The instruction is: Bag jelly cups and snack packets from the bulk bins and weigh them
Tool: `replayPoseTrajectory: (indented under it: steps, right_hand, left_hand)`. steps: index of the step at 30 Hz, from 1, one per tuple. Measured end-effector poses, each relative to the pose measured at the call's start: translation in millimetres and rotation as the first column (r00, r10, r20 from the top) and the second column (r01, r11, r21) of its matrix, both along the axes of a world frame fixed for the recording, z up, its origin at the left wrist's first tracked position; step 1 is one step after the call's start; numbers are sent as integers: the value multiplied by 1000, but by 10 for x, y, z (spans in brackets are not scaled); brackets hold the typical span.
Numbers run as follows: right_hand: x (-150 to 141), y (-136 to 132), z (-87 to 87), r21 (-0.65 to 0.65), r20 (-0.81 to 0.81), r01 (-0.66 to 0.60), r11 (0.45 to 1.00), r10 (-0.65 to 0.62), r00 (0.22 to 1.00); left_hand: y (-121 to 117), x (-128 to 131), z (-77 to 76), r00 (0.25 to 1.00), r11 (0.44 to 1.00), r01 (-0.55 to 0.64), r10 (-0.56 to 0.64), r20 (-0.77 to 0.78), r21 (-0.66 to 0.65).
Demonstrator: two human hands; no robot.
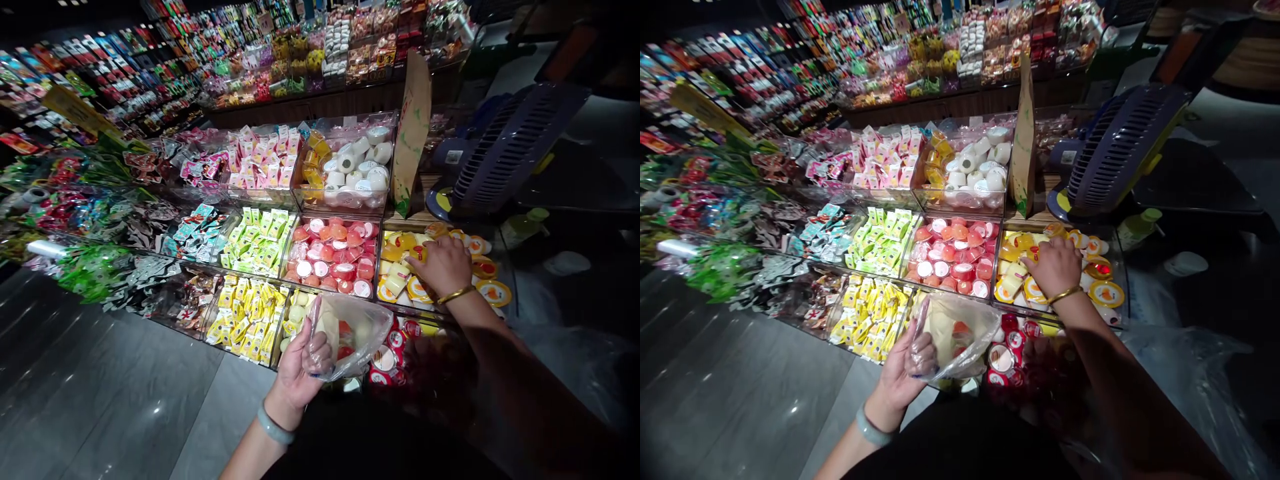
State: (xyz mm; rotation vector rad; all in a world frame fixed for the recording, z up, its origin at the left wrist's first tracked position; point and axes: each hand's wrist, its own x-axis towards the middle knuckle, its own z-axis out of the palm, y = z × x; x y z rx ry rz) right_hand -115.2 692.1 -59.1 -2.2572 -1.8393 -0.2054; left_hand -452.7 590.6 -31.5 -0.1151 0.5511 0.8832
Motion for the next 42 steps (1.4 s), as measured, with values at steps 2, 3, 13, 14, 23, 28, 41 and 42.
replayPoseTrajectory:
  steps: [2, 3, 13, 14, 23, 28, 41, 42]
  right_hand:
    - [19, 72, -79, -48, 25, 0, 999, 1, 1000]
    - [25, 96, -112, -61, 25, 1, 998, 1, 1000]
    - [-115, -160, 227, 268, -742, 56, 962, 169, 648]
    - [-211, -236, 291, 242, -872, 20, 970, 208, 443]
    - [-1256, -812, 204, -28, -999, -550, 835, -36, -4]
    - [-1330, -835, 140, -13, -855, -657, 754, 333, 398]
    - [-413, 326, -137, -60, -82, -216, 974, 211, 974]
    - [-439, 337, -179, -67, -48, -212, 975, 209, 977]
  left_hand:
    - [-41, -41, -38, 1000, 1000, -16, 16, -18, 9]
    - [-57, -59, -45, 999, 999, -28, 28, -26, 16]
    - [-67, -55, -15, 1000, 1000, -9, 9, -28, -12]
    - [-66, -46, -7, 999, 1000, -10, 10, -33, -15]
    - [-66, -48, 50, 996, 998, -19, 24, -89, 63]
    - [-61, -68, 23, 997, 998, -40, 44, -68, 53]
    - [-98, -58, 59, 997, 996, -26, 31, -65, 85]
    - [-103, -59, 62, 997, 995, -28, 34, -68, 91]
